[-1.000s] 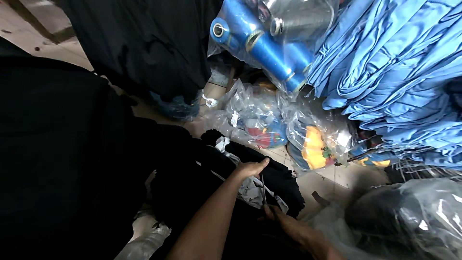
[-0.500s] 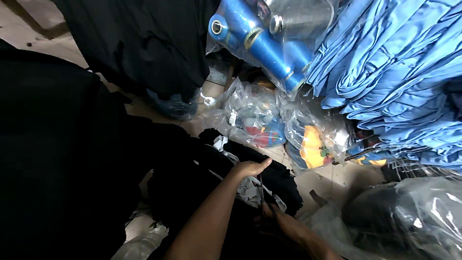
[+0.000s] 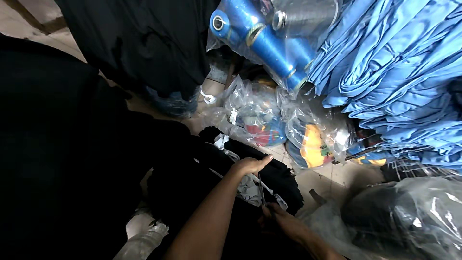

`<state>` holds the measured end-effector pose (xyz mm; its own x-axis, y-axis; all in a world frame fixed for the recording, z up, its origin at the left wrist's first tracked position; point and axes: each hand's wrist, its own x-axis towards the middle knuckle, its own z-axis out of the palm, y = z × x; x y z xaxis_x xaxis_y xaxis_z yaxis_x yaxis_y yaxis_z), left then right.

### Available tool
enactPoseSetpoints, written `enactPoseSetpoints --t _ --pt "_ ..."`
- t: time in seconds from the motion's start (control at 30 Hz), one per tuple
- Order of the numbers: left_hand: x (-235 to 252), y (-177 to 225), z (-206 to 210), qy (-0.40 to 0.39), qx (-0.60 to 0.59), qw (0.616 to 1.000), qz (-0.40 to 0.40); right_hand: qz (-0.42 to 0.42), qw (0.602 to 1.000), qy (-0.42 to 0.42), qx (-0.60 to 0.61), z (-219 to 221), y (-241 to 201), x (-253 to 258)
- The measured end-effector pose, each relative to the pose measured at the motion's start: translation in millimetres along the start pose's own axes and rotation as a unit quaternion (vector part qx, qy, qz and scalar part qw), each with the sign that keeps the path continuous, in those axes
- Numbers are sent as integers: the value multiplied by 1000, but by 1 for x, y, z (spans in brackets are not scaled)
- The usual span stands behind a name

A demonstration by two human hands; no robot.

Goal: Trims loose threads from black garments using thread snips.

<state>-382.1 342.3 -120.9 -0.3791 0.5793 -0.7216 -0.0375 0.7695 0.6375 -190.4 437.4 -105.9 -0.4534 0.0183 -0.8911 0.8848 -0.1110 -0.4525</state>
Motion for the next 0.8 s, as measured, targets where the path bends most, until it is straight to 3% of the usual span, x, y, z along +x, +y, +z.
enactPoseSetpoints --t 0.8 --pt "2 -4 -2 54 32 998 8 -48 995 30 -85 -11 -1 -1"
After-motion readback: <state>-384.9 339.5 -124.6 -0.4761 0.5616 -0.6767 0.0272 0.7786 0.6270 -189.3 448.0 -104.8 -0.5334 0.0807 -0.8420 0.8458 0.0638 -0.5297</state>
